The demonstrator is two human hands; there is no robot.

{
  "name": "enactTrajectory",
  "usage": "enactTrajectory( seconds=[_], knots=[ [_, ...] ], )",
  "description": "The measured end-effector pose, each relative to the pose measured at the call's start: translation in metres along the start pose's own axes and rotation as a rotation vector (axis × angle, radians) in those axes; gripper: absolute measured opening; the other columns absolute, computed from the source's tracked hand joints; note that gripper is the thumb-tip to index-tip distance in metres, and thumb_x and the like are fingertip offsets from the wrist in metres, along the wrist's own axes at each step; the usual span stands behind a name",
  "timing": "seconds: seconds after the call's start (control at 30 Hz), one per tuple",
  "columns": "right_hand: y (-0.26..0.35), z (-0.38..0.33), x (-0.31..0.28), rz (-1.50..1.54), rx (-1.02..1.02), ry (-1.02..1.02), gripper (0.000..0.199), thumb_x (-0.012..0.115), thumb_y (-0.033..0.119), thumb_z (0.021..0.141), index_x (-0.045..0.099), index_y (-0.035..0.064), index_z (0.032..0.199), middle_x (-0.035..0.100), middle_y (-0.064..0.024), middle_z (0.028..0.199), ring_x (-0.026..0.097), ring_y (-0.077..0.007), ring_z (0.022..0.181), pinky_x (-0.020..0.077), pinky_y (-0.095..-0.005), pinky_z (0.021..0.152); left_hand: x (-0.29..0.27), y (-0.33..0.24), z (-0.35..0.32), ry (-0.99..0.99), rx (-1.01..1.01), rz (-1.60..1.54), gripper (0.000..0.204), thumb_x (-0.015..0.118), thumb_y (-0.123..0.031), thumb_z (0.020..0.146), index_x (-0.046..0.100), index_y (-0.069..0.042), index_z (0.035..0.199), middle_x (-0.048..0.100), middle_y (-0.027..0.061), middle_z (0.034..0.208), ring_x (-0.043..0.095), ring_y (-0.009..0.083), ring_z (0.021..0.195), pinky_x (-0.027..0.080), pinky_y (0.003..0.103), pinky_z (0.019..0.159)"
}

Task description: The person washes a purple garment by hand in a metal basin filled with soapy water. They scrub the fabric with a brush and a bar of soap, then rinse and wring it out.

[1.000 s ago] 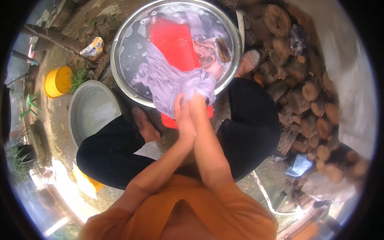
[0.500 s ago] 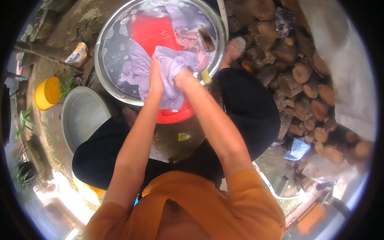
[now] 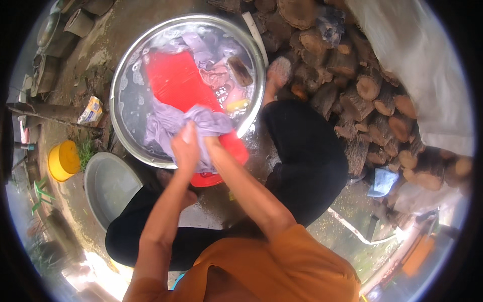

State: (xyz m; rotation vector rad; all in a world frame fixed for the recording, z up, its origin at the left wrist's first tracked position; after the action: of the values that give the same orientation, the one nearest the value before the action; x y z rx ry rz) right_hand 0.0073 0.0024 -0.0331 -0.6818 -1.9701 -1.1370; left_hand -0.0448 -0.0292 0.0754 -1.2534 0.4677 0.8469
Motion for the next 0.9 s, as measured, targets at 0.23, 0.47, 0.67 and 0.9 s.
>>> enactTrajectory(
  seconds=[0.23, 0.47, 0.67, 0.9],
  knots=[
    [0.073, 0.001, -0.016, -1.644, -0.026, 0.627, 0.044, 0.062, 0.028, 0.088, 0.06, 0.0015, 0.123, 0.063, -0.017, 0.124, 0.062, -0.0283, 0.109, 0.0477, -0.0364, 0.096, -0.022, 0.137, 0.06, -0.173, -0.677, 0.074, 0.055, 0.049, -0.044, 0.099, 0.069, 0.005, 0.084, 0.065, 0.0309, 0.083, 0.062, 0.0504, 0.082, 0.047, 0.054, 0.073],
    [0.126, 0.045, -0.073, -2.473, 0.29, 0.153, 0.046, 0.061, 0.026, 0.086, 0.058, 0.0021, 0.126, 0.064, -0.018, 0.121, 0.061, -0.0334, 0.115, 0.0479, -0.0427, 0.099, -0.049, 0.141, 0.019, -0.165, -0.597, -0.013, 0.045, 0.057, -0.039, 0.094, 0.059, 0.002, 0.113, 0.063, 0.0273, 0.107, 0.057, 0.0448, 0.103, 0.043, 0.049, 0.09],
    [0.088, 0.072, -0.114, -2.703, 0.103, 0.313, 0.034, 0.061, 0.014, 0.083, 0.063, -0.0022, 0.113, 0.067, -0.0181, 0.114, 0.066, -0.0312, 0.107, 0.053, -0.0403, 0.09, -0.052, 0.059, -0.015, -0.139, -0.015, 0.159, 0.032, 0.069, -0.022, 0.086, 0.061, -0.01, 0.115, 0.055, 0.0185, 0.12, 0.052, 0.0406, 0.107, 0.041, 0.05, 0.091],
    [0.183, 0.046, -0.042, -2.567, 0.135, 0.219, 0.026, 0.056, 0.019, 0.088, 0.065, 0.0045, 0.108, 0.07, -0.0217, 0.096, 0.068, -0.0396, 0.094, 0.0539, -0.0471, 0.081, -0.059, 0.072, 0.053, -0.078, -0.275, -0.157, 0.022, 0.065, -0.012, 0.086, 0.064, -0.004, 0.106, 0.062, 0.0183, 0.106, 0.058, 0.0383, 0.104, 0.045, 0.045, 0.09]
  ],
)
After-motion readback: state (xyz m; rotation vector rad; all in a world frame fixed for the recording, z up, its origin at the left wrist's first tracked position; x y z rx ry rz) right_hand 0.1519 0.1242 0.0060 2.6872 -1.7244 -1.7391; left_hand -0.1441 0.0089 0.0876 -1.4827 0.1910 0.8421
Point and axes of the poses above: each hand's wrist, its own z-axis towards the middle knuckle, its own x-axis out of the palm, y = z × x, the point moved 8 cm from there along z, towards the middle knuckle
